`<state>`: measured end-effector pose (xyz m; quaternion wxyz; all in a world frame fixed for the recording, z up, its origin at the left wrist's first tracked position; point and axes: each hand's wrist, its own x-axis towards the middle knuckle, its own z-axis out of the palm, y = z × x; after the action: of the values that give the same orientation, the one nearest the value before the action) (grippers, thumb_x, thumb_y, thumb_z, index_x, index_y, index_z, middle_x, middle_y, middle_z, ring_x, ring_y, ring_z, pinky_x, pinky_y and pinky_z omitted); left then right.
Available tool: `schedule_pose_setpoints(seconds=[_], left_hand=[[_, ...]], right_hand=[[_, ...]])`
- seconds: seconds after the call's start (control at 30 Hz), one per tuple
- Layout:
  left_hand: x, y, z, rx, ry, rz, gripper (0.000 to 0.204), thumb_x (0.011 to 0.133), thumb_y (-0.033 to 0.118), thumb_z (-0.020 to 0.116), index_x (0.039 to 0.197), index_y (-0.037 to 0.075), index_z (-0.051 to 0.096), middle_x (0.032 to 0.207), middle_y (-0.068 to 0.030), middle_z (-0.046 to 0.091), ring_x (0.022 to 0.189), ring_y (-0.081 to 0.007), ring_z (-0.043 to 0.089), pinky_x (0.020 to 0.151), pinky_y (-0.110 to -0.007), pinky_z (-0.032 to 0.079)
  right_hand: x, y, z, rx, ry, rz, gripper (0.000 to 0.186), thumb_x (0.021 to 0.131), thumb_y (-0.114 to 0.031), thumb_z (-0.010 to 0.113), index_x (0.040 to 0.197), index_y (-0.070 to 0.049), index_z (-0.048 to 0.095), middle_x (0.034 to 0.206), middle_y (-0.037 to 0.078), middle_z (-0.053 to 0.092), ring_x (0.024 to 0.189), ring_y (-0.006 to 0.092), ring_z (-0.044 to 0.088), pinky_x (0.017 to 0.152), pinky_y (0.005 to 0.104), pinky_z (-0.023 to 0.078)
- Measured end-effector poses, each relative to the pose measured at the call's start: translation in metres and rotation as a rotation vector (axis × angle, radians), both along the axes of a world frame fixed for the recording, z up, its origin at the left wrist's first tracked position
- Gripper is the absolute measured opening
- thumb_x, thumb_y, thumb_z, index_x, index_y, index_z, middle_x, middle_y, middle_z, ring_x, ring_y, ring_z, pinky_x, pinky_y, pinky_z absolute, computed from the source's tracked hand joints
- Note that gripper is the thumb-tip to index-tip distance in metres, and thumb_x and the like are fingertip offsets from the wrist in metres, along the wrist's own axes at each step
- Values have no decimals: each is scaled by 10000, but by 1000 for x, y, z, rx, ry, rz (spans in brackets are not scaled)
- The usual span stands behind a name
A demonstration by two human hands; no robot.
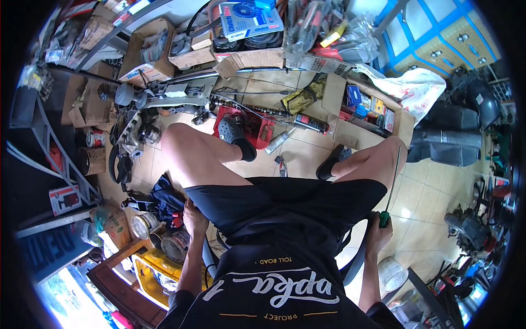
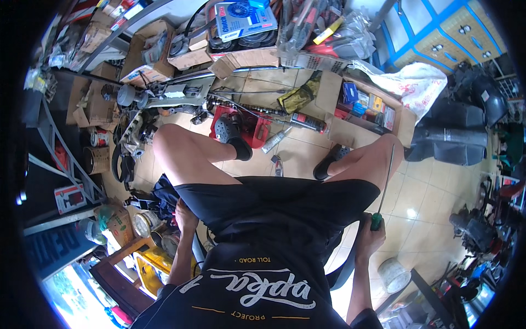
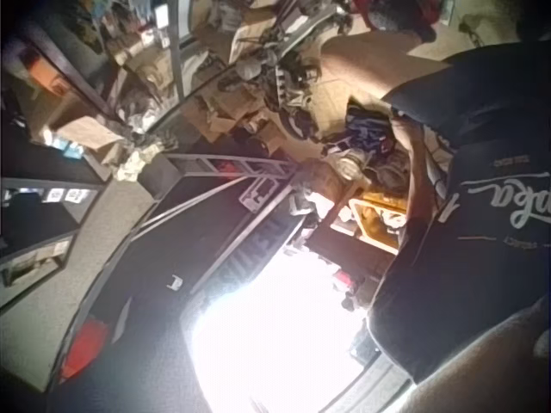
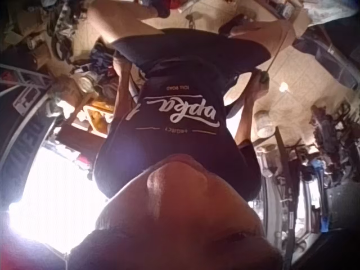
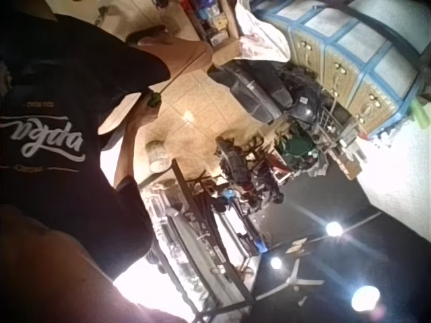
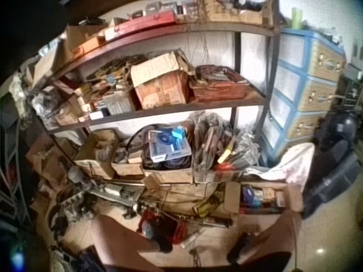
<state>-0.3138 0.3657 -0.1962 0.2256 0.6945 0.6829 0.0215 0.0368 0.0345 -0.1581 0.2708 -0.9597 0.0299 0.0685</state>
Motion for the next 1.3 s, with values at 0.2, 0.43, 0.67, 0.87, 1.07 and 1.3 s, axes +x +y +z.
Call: schedule_pose_setpoints(seconds=[0.2,0.43,0.67,0.87,1.07,1.3], left_hand=[[-10,-7,-3,63,-1,65,391,888,304,527,1164,27,549,1037,-220,626,995,-402,598,836,-456,466],[-60,-20,-31,129,-536,525,432,1019,338,320,1219,7,511,1049,-155,605,931,-255,566,835,-365,438],[-83,-42,-24,153,-646,677,418,1024,328,319,1255,27,495,1195,-147,548,1070,-249,517,865,-370,427],[-84,-44,-1,171,-835,754,433,1019,309,320,1312,10,428,1266,-163,501,1166,-251,469,977,-379,376],[-92,-51,-12,278,-804,701,423,1018,300,326,1321,23,428,1299,-163,485,1164,-259,468,982,-369,377],[-106,-61,-6,228,-798,762,437,1013,273,326,1308,-39,412,1268,-220,483,1162,-315,485,1014,-394,352]], right_hand=[[4,2,-10,-67,-54,49,339,875,-332,612,915,0,669,776,214,667,708,372,649,654,457,478],[7,20,-17,315,39,29,330,908,-311,621,869,17,606,695,50,562,642,164,511,618,309,443],[-27,102,1,595,-164,137,318,928,-283,622,965,30,578,833,47,566,710,110,508,639,272,451],[-90,220,49,470,-221,716,170,941,-177,604,920,-10,589,816,5,592,730,91,523,705,244,429],[-173,289,67,663,544,887,149,950,-160,569,867,-36,556,684,12,532,548,99,497,529,231,395],[-202,288,36,335,988,819,177,900,-216,649,874,-64,562,672,1,534,452,83,464,401,222,335]])
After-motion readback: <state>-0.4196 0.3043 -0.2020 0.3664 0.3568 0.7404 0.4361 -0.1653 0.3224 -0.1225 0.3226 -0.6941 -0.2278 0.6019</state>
